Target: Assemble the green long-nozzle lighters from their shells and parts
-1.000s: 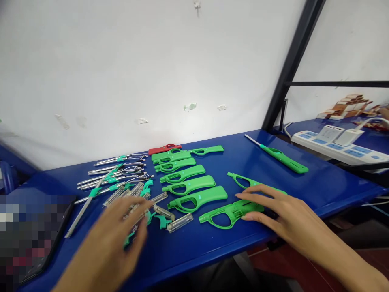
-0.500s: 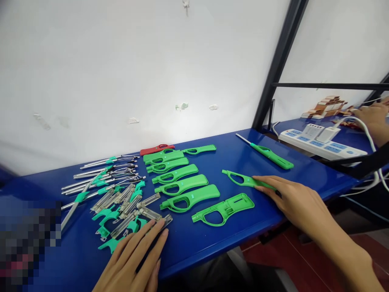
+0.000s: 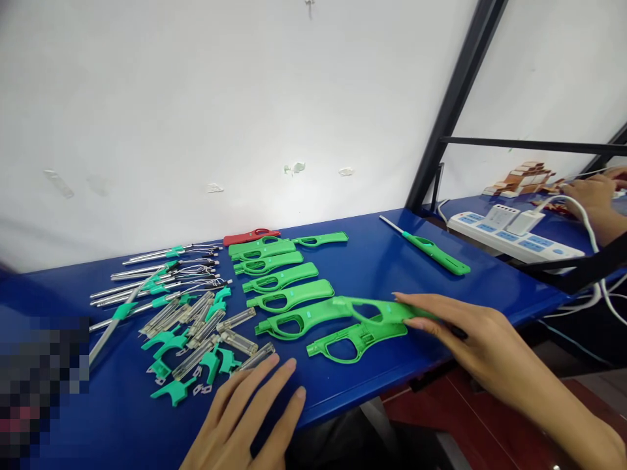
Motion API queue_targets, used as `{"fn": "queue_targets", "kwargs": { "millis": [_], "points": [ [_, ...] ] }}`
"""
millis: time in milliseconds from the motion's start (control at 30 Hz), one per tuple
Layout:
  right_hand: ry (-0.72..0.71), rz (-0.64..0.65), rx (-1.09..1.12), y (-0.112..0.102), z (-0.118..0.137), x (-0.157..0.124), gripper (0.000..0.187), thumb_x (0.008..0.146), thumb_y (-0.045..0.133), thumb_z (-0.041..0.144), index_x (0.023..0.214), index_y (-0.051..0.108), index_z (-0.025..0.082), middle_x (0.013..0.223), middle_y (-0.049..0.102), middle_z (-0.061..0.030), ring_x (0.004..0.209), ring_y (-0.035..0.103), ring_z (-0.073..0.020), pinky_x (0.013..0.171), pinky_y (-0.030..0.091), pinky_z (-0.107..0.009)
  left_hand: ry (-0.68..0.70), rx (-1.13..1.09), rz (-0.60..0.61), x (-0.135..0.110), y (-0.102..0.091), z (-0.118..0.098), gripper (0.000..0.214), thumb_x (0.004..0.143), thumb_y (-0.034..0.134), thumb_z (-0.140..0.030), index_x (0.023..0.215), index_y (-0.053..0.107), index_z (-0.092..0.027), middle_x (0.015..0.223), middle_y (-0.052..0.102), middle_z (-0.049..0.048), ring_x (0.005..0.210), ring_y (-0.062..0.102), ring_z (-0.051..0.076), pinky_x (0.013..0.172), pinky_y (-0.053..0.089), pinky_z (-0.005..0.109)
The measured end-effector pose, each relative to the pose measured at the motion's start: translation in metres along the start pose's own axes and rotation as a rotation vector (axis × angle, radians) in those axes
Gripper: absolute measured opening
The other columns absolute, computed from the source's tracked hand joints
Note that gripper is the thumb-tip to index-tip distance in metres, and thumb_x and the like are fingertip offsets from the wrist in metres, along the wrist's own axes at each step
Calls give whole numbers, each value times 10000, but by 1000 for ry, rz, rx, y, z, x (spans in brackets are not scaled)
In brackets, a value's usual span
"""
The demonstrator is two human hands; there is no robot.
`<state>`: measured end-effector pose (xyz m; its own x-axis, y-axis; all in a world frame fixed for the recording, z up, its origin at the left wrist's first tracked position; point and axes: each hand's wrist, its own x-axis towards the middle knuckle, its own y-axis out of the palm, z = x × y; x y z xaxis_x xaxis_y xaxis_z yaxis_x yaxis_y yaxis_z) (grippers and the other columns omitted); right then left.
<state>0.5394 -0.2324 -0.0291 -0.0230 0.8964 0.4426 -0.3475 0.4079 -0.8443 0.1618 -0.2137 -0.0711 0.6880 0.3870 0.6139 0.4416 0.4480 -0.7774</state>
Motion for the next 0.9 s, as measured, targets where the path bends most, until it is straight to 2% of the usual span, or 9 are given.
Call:
{"fn": "queue_targets", "kwargs": {
  "millis": [100, 267, 467, 567, 767, 900],
  "points": [
    [-117, 74, 93, 3, 13, -3, 363, 1076, 632, 458, 1372, 803, 337, 1328, 833, 3, 1160, 829, -257, 1042, 652, -304, 21, 3, 21, 3, 5, -5, 368, 984, 609, -85, 1297, 763, -204, 1424, 763, 104, 1391, 687, 298, 1158, 591, 429],
    [-200, 166, 161, 14, 14, -5, 344, 1088, 649, 440, 1408, 771, 411, 1365, 818, 31, 1231, 801, -270, 1077, 651, -360, 27, 12, 38, -2, 9, -3, 376, 1018, 631, -154, 1383, 724, -168, 1439, 749, 136, 1397, 683, 305, 1183, 575, 411],
    [-204, 251, 186, 26, 9, 0, 322, 1117, 591, 440, 1357, 804, 408, 1379, 812, 19, 1257, 789, -276, 1095, 647, -386, 16, -7, 27, 0, 4, -2, 355, 1003, 629, -127, 1337, 747, -151, 1399, 767, 142, 1374, 700, 302, 1147, 603, 381],
    [-168, 273, 163, 28, 12, 1, 323, 1087, 643, 494, 1343, 811, 392, 1433, 786, -3, 1294, 769, -294, 1128, 626, -421, 14, -15, 31, 2, 1, -2, 367, 999, 608, -98, 1333, 751, -147, 1393, 770, 140, 1365, 707, 302, 1131, 614, 383],
    [-187, 257, 181, 26, 14, 1, 319, 1085, 652, 486, 1343, 809, 383, 1382, 812, -8, 1267, 785, -287, 1105, 642, -413, 10, -45, 53, 5, -3, -1, 409, 1004, 532, -47, 1346, 737, -138, 1388, 785, 118, 1343, 728, 286, 1122, 614, 369],
    [-198, 252, 175, 21, 9, 9, 312, 1086, 657, 469, 1358, 796, 406, 1395, 805, 12, 1267, 784, -278, 1117, 633, -409, -16, -47, -7, 5, 1, -3, 373, 1040, 494, -73, 1303, 745, -152, 1334, 813, 98, 1275, 769, 274, 1075, 632, 360]
  ]
}}
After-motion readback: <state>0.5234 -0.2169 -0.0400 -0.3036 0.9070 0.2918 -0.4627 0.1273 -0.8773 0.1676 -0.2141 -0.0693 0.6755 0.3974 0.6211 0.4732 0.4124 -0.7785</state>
